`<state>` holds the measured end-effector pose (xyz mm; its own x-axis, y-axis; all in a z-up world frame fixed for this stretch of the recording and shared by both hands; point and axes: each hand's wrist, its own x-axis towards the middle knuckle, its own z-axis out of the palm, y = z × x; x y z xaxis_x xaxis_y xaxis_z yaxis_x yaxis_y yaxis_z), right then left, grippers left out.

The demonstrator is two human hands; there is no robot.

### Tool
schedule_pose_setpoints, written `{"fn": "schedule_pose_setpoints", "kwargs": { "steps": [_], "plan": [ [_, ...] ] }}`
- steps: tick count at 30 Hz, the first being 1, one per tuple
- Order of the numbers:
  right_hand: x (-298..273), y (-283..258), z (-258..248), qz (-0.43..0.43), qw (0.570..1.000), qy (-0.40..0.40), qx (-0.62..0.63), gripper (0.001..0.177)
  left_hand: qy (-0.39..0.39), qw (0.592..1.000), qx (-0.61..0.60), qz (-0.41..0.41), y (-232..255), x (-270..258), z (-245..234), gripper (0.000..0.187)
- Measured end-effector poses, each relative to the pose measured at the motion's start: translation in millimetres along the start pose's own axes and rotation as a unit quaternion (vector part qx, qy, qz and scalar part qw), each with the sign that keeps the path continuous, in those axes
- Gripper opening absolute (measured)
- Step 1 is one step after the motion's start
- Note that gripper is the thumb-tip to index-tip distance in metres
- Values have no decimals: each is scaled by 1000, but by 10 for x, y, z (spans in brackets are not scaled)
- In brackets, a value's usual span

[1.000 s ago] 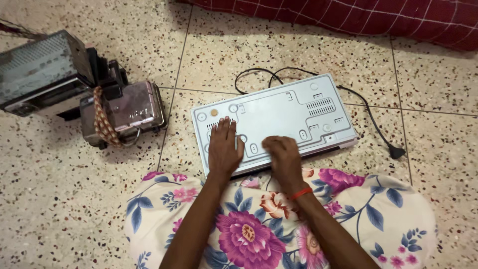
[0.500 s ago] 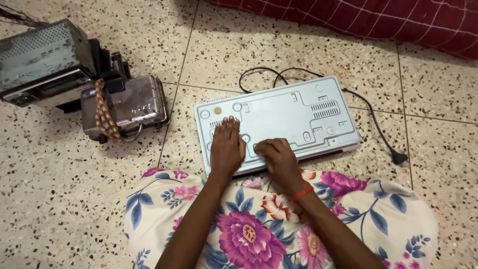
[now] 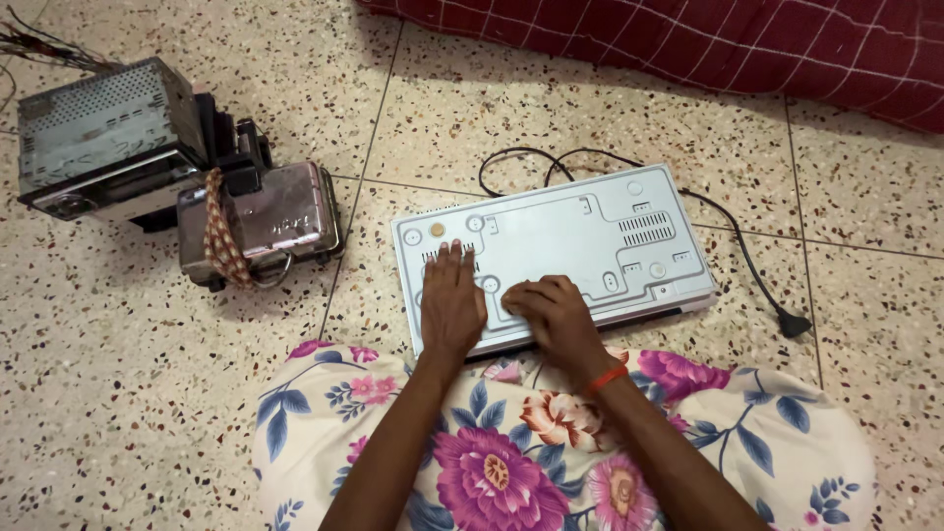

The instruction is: The person sits on the floor and handles various electronic components, including a white DVD player casing, a power supply unit, and internal circuit boards, by moving and placing them together.

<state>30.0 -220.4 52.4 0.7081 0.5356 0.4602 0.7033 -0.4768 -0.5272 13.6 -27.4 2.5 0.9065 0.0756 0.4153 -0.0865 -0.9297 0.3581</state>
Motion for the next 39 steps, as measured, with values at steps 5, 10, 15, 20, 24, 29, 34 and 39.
{"fn": "schedule_pose_setpoints", "kwargs": {
  "steps": [5,10,15,20,24,29,34,39],
  "plan": [
    [164,-104,227,66,995,64,-34,21,17,1000,-13,-1,-29,-37,68,52],
    [125,-187,186,54,996,59,-42,21,35,999,-22,9,-21,-43,55,51],
    [213,-145,246,47,995,61,-58,19,22,999,-27,-5,0,-21,52,52],
    [320,-185,260,64,996,51,-40,19,20,1000,-22,-3,-6,-47,35,52],
    [299,-206,243,69,996,51,-24,21,25,999,-28,-4,-6,-29,63,53],
    [389,-165,352,51,995,60,-59,29,30,998,-50,-7,-11,-28,43,56],
    [370,-138,338,46,996,50,-56,30,74,995,-65,-20,64,-14,-92,48],
    [363,-107,297,38,998,35,-37,29,83,994,-67,-13,130,20,-200,44]
  ]
}}
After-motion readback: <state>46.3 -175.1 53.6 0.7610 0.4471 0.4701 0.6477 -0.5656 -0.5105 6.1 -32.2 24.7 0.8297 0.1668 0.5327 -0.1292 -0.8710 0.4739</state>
